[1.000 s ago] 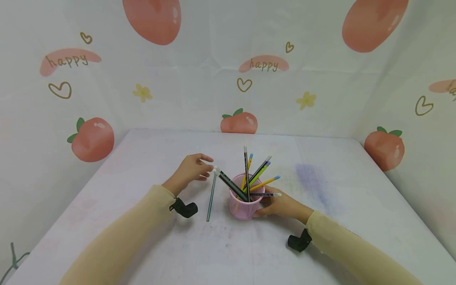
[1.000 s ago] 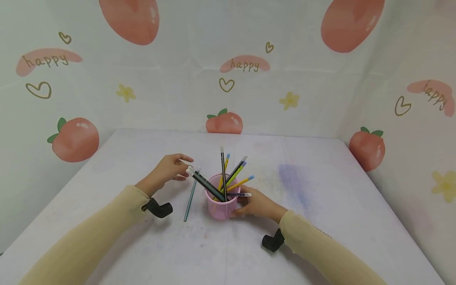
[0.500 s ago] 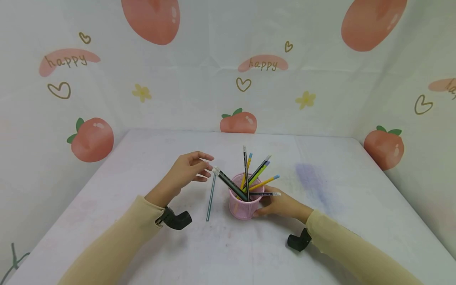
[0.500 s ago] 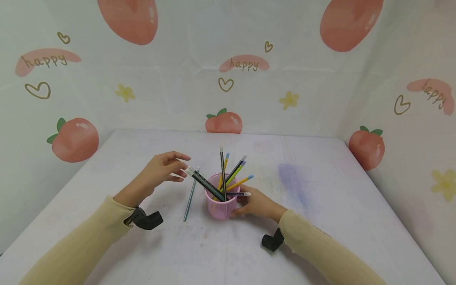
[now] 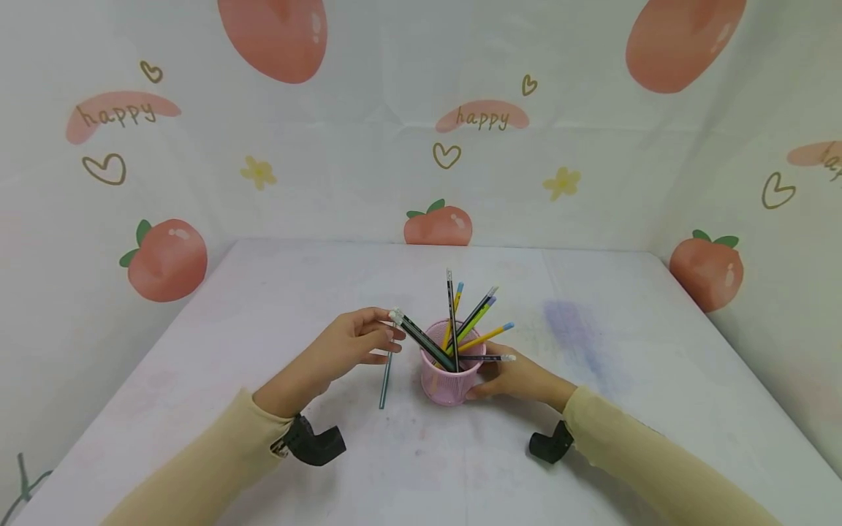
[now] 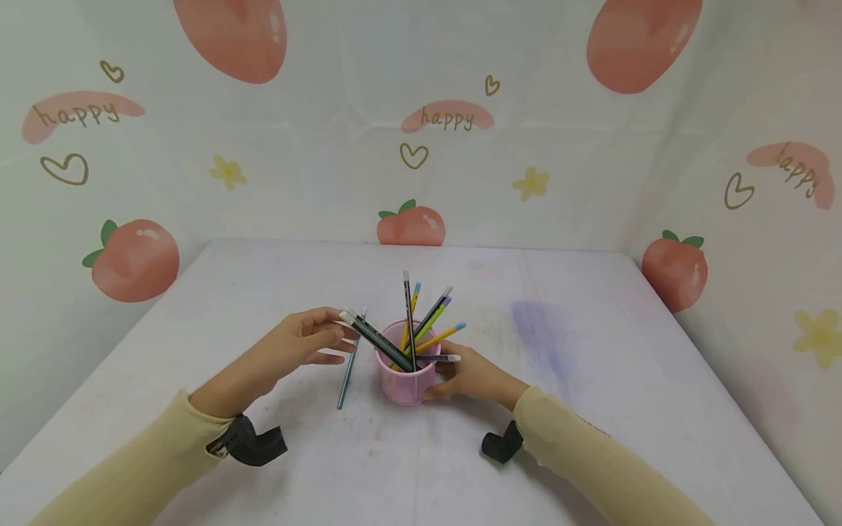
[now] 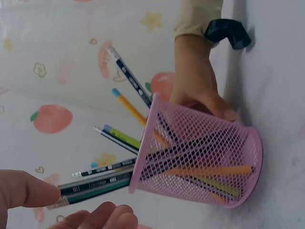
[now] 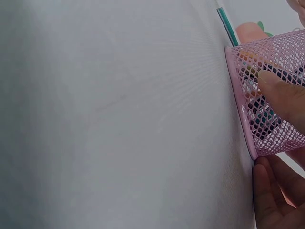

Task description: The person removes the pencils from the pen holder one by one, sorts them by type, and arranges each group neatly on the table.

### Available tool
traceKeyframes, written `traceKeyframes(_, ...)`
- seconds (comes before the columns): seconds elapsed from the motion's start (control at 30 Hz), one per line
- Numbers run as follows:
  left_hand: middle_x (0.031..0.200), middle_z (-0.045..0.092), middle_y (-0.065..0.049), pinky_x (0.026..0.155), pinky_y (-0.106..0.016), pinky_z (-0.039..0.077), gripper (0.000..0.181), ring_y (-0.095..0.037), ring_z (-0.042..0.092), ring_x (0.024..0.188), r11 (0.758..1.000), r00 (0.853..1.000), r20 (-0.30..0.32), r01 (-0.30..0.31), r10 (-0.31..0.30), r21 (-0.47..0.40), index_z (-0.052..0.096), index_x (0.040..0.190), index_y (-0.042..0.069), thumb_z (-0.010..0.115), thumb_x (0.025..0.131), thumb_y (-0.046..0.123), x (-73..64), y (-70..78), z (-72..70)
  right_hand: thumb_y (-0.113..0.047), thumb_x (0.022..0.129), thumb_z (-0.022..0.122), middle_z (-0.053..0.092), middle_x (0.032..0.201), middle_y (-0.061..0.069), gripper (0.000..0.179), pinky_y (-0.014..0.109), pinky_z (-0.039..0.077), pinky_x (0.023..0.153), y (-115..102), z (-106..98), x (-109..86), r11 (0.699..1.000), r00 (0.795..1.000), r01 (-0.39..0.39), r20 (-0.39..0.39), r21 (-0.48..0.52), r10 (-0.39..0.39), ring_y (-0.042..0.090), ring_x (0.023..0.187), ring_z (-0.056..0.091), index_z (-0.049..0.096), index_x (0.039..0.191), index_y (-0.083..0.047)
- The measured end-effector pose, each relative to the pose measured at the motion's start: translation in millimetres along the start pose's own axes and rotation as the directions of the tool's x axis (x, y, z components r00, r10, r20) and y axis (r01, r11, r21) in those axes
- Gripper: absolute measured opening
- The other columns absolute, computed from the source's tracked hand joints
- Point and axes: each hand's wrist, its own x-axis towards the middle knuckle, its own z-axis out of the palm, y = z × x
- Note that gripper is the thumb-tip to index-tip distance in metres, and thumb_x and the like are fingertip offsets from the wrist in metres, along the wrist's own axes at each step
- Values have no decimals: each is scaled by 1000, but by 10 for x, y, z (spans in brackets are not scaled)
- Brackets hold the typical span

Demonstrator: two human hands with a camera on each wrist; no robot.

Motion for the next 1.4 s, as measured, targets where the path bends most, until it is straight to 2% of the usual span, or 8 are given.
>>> traceKeyframes(0.23,126,62,-20,91,-37,55,44,-22,65,107,1000,999,35,10,-11,21,39,138,-7,50,99,12,-115,71,94,-13,76,83,55,136,15,69,16,45,97,-16,8,-3,1000,1000,-7,1,8,7,30,123,54,51,136,-4)
traceKeyframes(0.63,124,65,-16,91,-35,56,40,-27,62,113,995,994,83,-71,65,68,45,133,-4,53,100,16,-203,223,208,-16,75,83,61,128,13,68,17,46,94,-61,18,-14,998,999,-28,-19,-53,27,26,116,57,52,135,-3)
traceKeyframes(0.9,119,66,-14,87,-33,56,37,-21,63,105,988,992,85,-102,92,116,48,131,-4,53,99,15,-161,298,252,-17,75,84,62,126,12,68,21,48,94,-61,23,-15,995,999,-27,-28,-92,25,23,112,58,53,134,-4)
traceKeyframes(1.13,121,65,-17,87,-33,56,47,-23,62,108,977,991,70,-122,111,173,40,141,-5,50,99,13,-92,346,274,-16,74,84,62,128,13,69,21,48,93,-46,22,-4,994,999,-6,-35,-105,2,21,112,58,53,134,-3)
traceKeyframes(1.27,123,64,-15,89,-33,56,53,-25,61,112,980,992,57,-117,109,161,35,145,-4,53,99,14,-44,390,266,-15,75,84,61,129,14,68,19,48,93,-44,24,-2,996,999,-9,-32,-92,6,23,113,58,53,134,-3)
traceKeyframes(1.4,124,64,-17,90,-36,56,57,-27,62,112,981,990,46,-139,134,134,30,149,1,53,98,12,-9,417,223,-16,75,84,60,130,13,68,20,48,93,-38,22,-1,996,999,-19,-30,-85,17,25,115,58,53,135,-4)
